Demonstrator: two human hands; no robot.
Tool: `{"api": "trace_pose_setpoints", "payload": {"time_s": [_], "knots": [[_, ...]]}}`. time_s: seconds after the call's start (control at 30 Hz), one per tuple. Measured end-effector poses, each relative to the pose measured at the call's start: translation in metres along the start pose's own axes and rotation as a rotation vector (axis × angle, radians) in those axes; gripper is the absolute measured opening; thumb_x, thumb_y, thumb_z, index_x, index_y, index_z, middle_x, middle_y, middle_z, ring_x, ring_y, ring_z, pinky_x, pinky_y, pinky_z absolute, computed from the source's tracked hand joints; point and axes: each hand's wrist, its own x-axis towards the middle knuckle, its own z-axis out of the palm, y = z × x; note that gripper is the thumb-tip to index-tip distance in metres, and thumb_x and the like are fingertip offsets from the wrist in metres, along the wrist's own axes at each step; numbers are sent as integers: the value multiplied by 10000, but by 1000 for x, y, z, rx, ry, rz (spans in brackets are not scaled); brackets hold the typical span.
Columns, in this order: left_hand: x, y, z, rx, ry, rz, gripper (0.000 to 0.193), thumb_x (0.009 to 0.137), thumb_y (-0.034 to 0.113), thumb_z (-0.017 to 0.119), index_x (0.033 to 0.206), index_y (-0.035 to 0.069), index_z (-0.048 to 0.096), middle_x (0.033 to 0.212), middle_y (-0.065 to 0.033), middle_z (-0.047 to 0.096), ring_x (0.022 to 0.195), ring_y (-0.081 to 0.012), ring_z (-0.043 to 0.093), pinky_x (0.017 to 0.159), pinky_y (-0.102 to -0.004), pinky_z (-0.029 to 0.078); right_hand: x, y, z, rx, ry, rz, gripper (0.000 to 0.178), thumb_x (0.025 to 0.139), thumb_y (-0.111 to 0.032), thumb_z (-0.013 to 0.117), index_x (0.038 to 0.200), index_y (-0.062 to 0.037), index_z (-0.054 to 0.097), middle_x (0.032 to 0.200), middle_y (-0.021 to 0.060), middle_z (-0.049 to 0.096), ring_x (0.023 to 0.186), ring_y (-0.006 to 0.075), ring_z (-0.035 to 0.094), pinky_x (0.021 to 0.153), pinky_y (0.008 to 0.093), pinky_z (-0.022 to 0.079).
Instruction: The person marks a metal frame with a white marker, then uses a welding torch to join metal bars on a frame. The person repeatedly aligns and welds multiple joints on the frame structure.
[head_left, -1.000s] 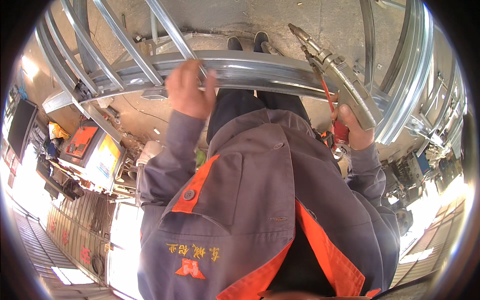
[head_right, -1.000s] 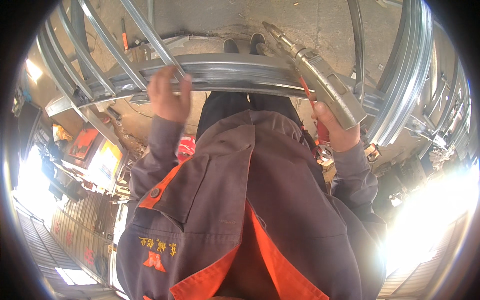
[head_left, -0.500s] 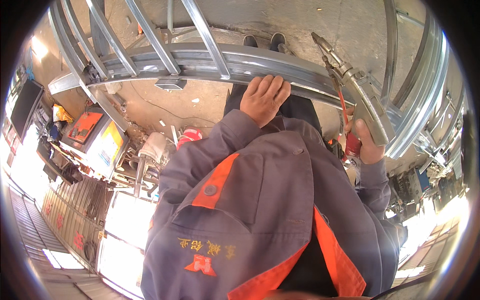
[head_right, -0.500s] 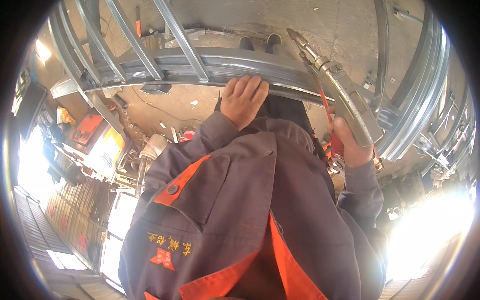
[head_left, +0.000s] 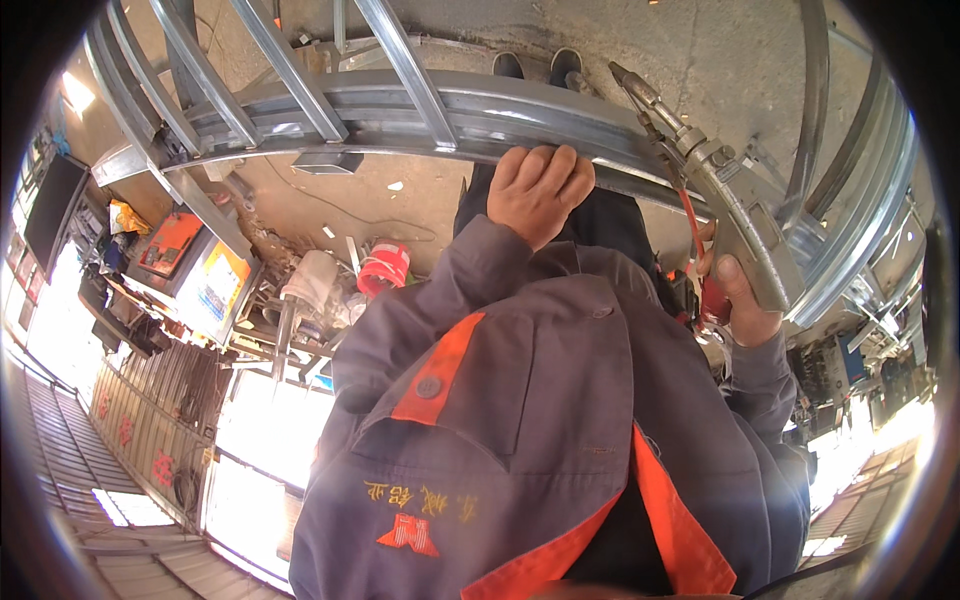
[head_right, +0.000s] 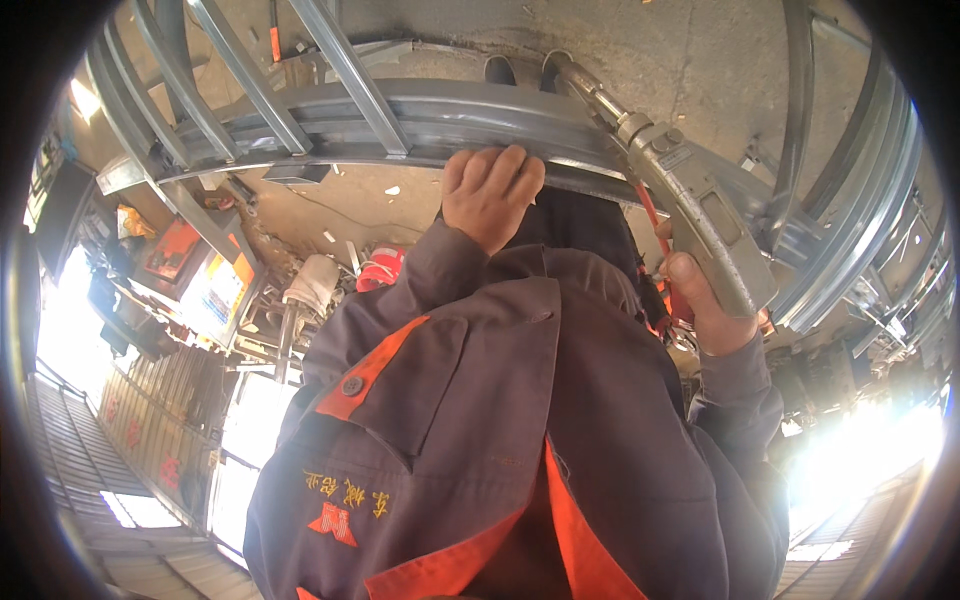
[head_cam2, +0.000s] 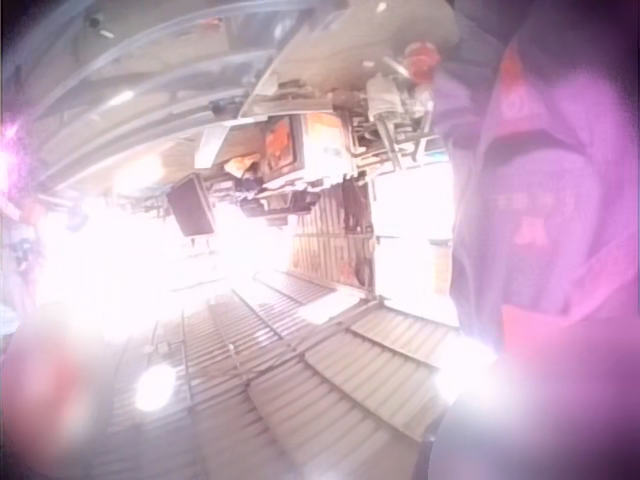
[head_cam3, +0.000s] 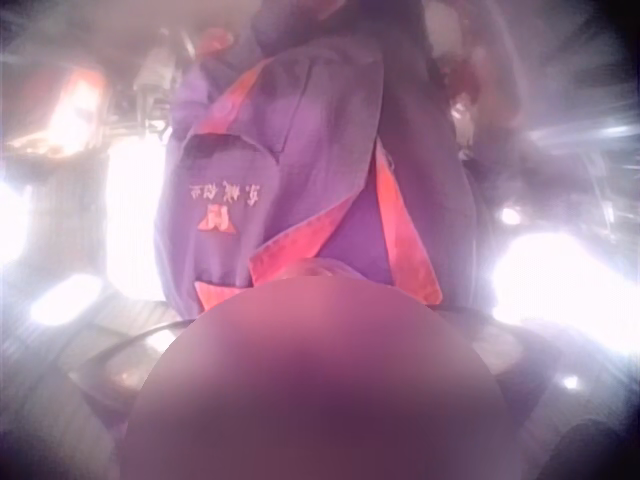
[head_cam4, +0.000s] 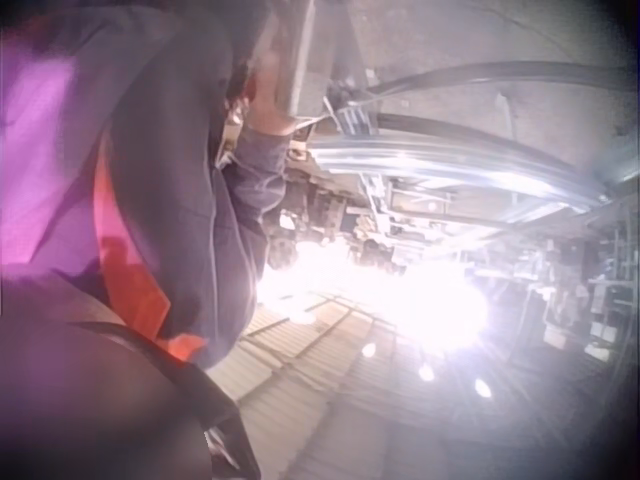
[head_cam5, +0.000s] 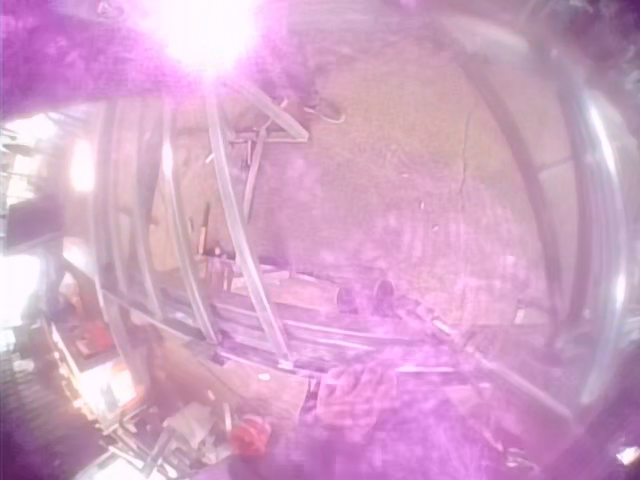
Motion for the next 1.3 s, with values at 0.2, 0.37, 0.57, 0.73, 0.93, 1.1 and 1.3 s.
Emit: {"api": "trace_pose_setpoints", "payload": {"time_s": [0.2, 0.37, 0.57, 0.73, 0.93, 1.1, 1.3], "knots": [[-1, 0, 1, 3, -7, -13, 247, 771, 202, 745, 1009, 215, 683, 1114, 41, 630, 1024, -170, 603, 922, -387, 449, 3, -5, 0, -91, -76, -81, 552, 984, -327, 728, 1363, 52, 598, 1150, 126, 685, 901, 168, 668, 840, 339, 543], [-1, 2, 2, 14, -7, -24, 259, 757, 210, 752, 1007, 218, 684, 1104, 47, 634, 1023, -165, 608, 932, -388, 446, 16, -24, -2, -100, -156, 78, 607, 949, -411, 779, 1329, 40, 633, 1130, 102, 691, 898, 144, 655, 856, 319, 528], [-3, 2, 2, -15, -2, -17, 281, 742, 206, 756, 1015, 220, 689, 1127, 35, 648, 1024, -171, 615, 937, -402, 446, 58, -61, 3, -134, -348, 91, 570, 927, -435, 798, 1271, 5, 687, 1080, 62, 702, 900, 129, 630, 828, 300, 516], [-4, 1, 2, -35, -5, -16, 298, 760, 207, 701, 1058, 225, 696, 1116, 17, 642, 1021, -195, 605, 911, -393, 465, 85, -80, 27, -99, -468, 2, 495, 937, -377, 804, 1216, 20, 707, 998, 58, 711, 845, 124, 629, 758, 284, 514], [-7, -1, 4, -60, -6, -12, 299, 743, 232, 696, 1037, 285, 703, 1083, 59, 656, 1021, -188, 602, 936, -397, 469, 107, -80, 35, -119, -577, 6, 498, 935, -342, 823, 1247, 24, 691, 941, 45, 709, 785, 102, 627, 665, 260, 496], [-10, -3, 3, -39, -35, 22, 247, 720, 218, 757, 962, 258, 728, 1110, 39, 661, 1126, -246, 580, 997, -441, 440, 112, -72, 37, -72, -572, -12, 550, 926, -332, 834, 1309, 22, 657, 1003, 58, 724, 833, 114, 641, 712, 276, 523], [-6, -2, 3, -7, -49, 15, 265, 692, 211, 722, 949, 272, 724, 1116, 49, 657, 1078, -228, 586, 958, -423, 448, 119, -74, 34, -15, -641, 51, 564, 932, -301, 830, 1360, 9, 633, 1163, 93, 727, 1026, 157, 662, 871, 303, 547]]}}
